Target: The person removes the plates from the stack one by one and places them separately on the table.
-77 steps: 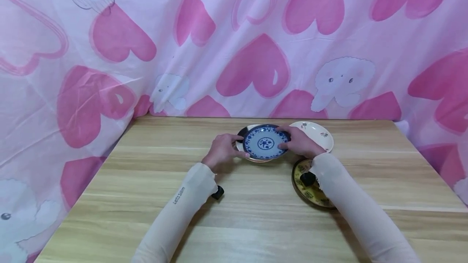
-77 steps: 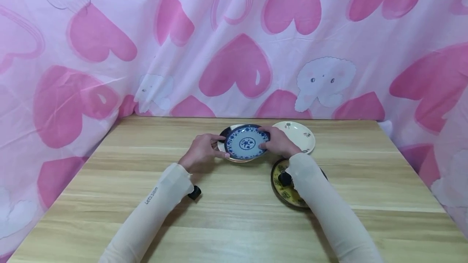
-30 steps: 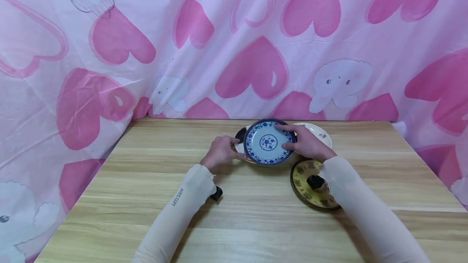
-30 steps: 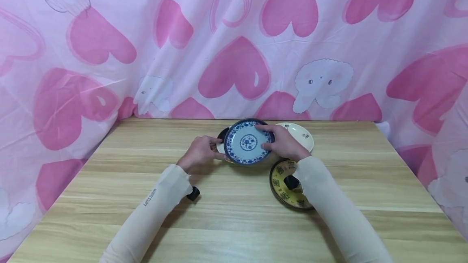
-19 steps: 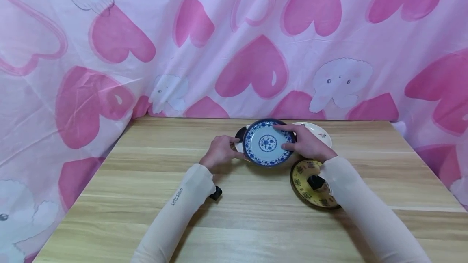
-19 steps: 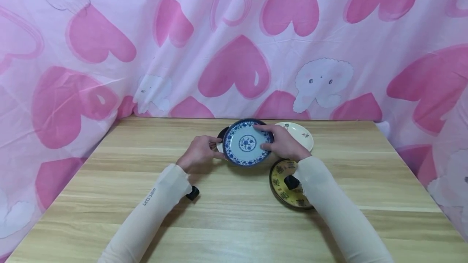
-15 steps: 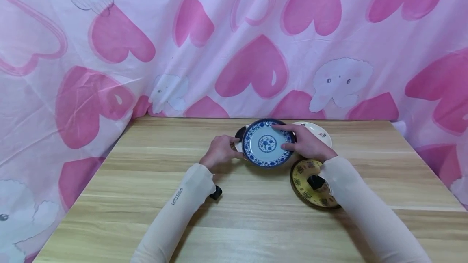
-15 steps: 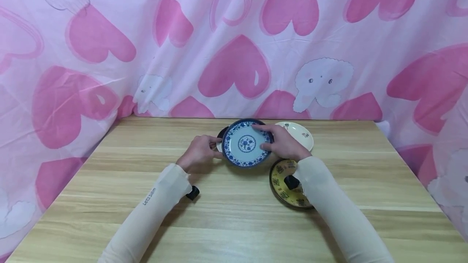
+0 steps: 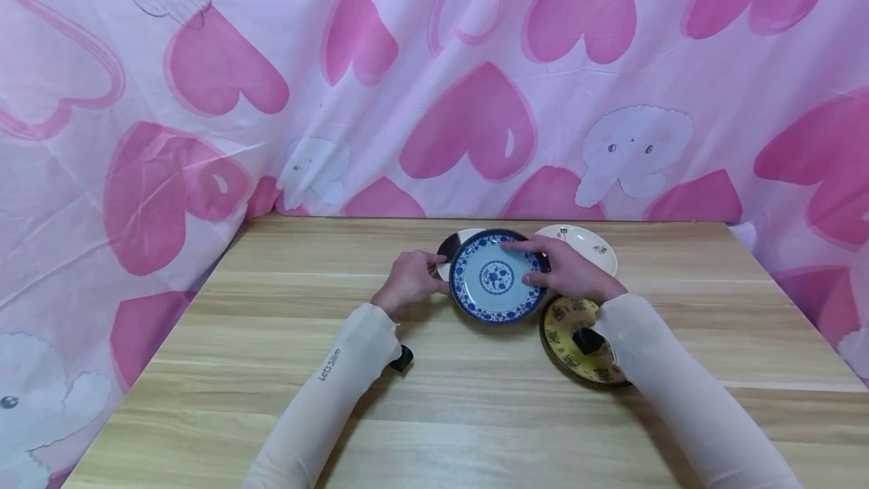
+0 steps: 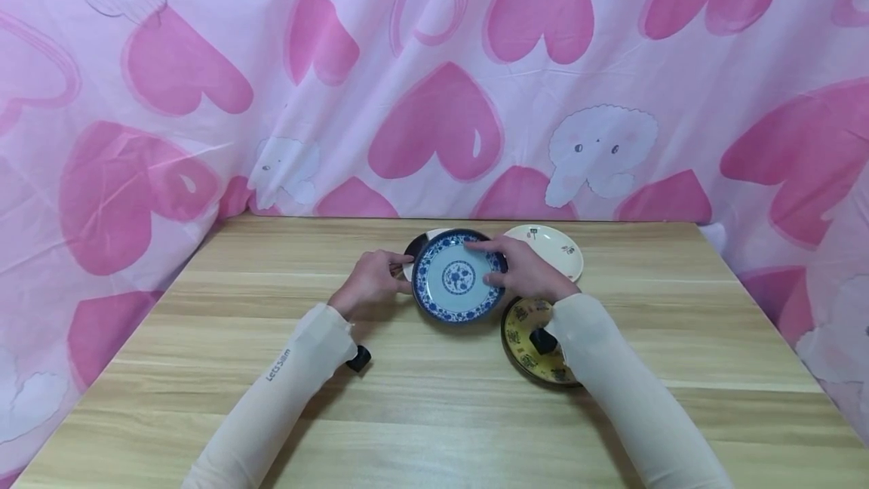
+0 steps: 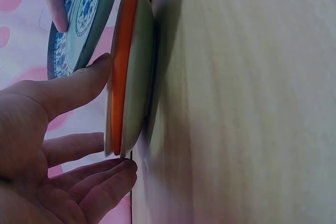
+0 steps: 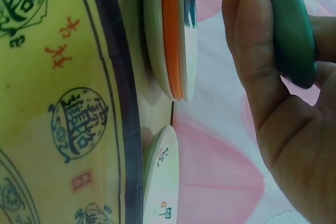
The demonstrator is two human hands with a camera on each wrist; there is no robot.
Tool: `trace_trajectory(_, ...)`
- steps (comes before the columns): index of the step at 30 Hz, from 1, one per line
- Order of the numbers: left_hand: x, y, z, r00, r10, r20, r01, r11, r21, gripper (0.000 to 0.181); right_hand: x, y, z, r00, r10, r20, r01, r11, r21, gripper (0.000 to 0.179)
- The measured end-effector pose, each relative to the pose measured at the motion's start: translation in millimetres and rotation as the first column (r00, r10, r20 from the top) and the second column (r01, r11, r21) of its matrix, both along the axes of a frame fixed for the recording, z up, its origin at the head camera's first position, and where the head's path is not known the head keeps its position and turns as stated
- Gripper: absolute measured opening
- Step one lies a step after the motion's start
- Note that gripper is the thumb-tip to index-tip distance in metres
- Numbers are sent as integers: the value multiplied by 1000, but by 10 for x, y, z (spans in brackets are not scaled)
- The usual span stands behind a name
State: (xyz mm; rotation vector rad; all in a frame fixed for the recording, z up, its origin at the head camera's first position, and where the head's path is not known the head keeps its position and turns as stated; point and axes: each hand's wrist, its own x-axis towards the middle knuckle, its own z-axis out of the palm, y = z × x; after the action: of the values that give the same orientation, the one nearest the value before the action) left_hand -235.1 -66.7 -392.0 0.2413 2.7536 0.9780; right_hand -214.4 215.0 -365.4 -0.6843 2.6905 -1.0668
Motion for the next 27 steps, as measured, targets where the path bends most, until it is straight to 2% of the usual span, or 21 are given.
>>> trace_trajectory(12, 18, -1, -2, 1000, 16, 7, -16, 1000, -4, 66, 56, 49, -13, 999, 35, 5, -35, 998, 48, 61)
trace_trajectory(27, 17, 6, -7, 1000, 15, 4, -15, 1000, 5, 63, 97, 69, -2, 986, 155, 57, -156, 988, 6, 61)
